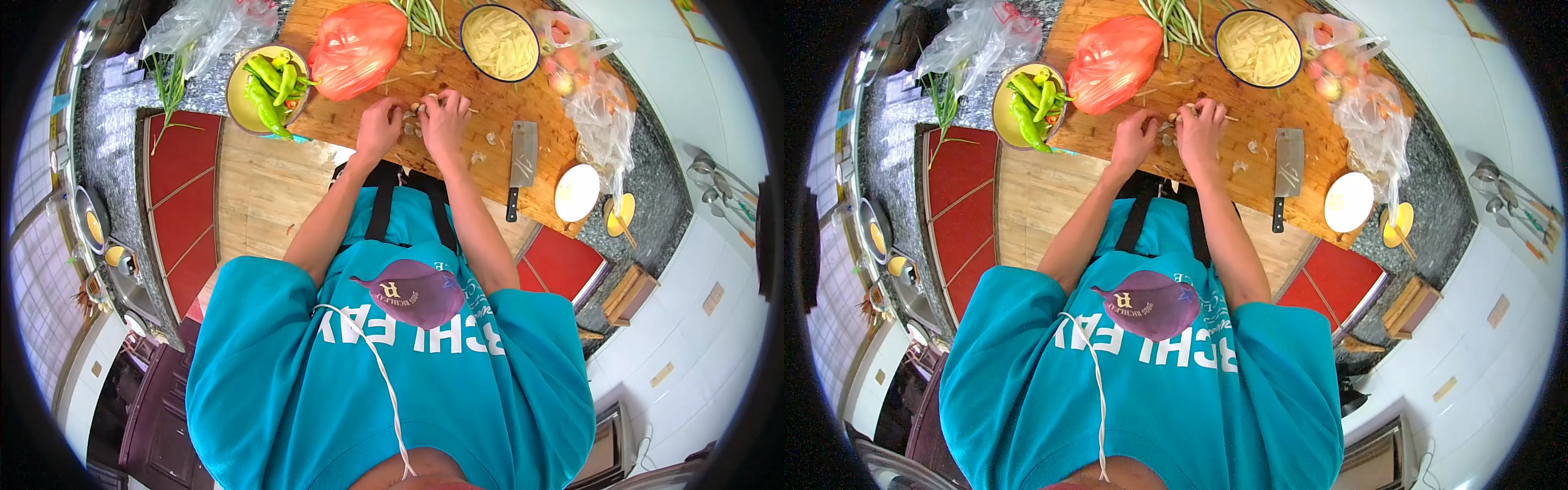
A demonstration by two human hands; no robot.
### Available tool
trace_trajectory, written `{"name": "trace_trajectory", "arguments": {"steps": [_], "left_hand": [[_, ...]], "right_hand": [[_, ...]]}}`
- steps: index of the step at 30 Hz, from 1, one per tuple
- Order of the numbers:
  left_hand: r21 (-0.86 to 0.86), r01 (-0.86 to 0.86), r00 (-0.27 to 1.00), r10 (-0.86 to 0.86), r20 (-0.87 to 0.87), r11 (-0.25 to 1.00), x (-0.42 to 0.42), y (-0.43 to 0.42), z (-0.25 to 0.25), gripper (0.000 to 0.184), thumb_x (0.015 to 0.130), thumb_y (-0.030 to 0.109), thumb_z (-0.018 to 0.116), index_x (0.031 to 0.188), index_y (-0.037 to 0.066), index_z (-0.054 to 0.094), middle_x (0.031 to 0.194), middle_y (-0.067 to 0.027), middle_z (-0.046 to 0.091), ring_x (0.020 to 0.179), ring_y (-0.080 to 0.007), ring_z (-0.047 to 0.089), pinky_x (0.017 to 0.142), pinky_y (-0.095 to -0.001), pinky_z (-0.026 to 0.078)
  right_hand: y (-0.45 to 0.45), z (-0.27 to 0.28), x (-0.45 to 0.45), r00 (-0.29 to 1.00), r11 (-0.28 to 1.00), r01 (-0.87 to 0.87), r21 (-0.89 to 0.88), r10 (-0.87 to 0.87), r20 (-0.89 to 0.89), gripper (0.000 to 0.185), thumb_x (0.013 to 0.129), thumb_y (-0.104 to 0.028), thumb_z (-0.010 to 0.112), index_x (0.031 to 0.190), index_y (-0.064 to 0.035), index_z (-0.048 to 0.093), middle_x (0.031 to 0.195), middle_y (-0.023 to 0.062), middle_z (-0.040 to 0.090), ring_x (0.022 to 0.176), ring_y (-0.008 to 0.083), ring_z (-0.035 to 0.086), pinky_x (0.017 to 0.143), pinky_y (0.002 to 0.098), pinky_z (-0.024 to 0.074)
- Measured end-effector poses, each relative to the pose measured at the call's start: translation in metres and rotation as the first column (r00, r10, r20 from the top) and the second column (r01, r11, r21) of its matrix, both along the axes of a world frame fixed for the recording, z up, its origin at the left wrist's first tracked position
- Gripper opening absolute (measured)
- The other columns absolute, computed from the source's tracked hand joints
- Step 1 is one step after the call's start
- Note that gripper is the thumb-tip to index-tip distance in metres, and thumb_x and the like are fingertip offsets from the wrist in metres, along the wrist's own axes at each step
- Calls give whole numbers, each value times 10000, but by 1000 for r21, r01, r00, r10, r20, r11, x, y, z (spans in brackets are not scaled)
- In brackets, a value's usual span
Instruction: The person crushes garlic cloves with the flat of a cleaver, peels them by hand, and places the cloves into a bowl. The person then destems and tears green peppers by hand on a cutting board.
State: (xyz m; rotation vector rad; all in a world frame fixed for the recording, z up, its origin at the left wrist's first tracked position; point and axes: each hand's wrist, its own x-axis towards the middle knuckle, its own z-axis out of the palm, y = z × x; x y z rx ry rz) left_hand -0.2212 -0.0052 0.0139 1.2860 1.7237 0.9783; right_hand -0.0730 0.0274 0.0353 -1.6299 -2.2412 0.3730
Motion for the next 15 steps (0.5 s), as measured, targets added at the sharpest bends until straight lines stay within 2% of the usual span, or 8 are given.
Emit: {"name": "trace_trajectory", "arguments": {"steps": [6,8,9,11,13,14,15], "left_hand": [[43,-5,1000,6,-12,999,3,0,-2,141,914,73,618,1015,0,683,897,-196,692,741,-313,679,687,-386,536],[60,-8,1000,10,-24,998,8,-1,0,141,915,73,618,1018,1,683,902,-198,689,737,-304,679,684,-378,535],[82,-12,999,16,-38,997,11,1,3,141,917,72,618,1022,3,682,907,-200,685,732,-296,679,681,-370,534],[110,5,1000,-3,-14,994,21,2,8,142,917,74,620,1024,1,680,904,-194,683,721,-278,671,668,-362,530],[137,27,1000,-28,8,990,35,3,16,144,918,76,622,1026,0,679,902,-188,681,709,-260,663,655,-354,526],[93,63,998,-64,8,994,43,1,20,139,905,65,623,1017,2,675,913,-189,677,713,-292,656,652,-369,522],[49,99,995,-99,10,994,52,0,22,135,892,55,623,1008,5,672,924,-191,674,717,-323,649,649,-384,519]], "right_hand": [[-1,-8,9,998,1000,-4,-24,2,-65,251,728,-116,813,917,-97,650,1094,77,513,1082,330,441,887,477,372],[-5,-7,14,964,997,49,65,-30,-266,237,740,-122,814,883,-96,627,1022,74,548,1019,322,478,868,458,382],[-8,-6,21,963,996,60,68,-40,-266,237,740,-122,814,883,-96,627,1022,74,548,1019,322,478,868,458,382],[-22,-1,45,927,984,176,32,-155,-341,229,761,-134,810,864,-85,613,920,77,590,935,320,517,835,449,398],[-40,-5,77,903,967,254,28,-227,-364,219,773,-132,804,858,-81,609,890,82,606,910,323,531,818,452,405],[-50,-8,94,877,949,315,20,-284,-388,210,785,-131,798,851,-77,606,860,86,621,885,326,544,801,454,412],[-62,-9,109,874,926,374,-39,-366,-320,185,801,-122,784,869,-69,621,863,94,638,884,336,556,792,452,423]]}}
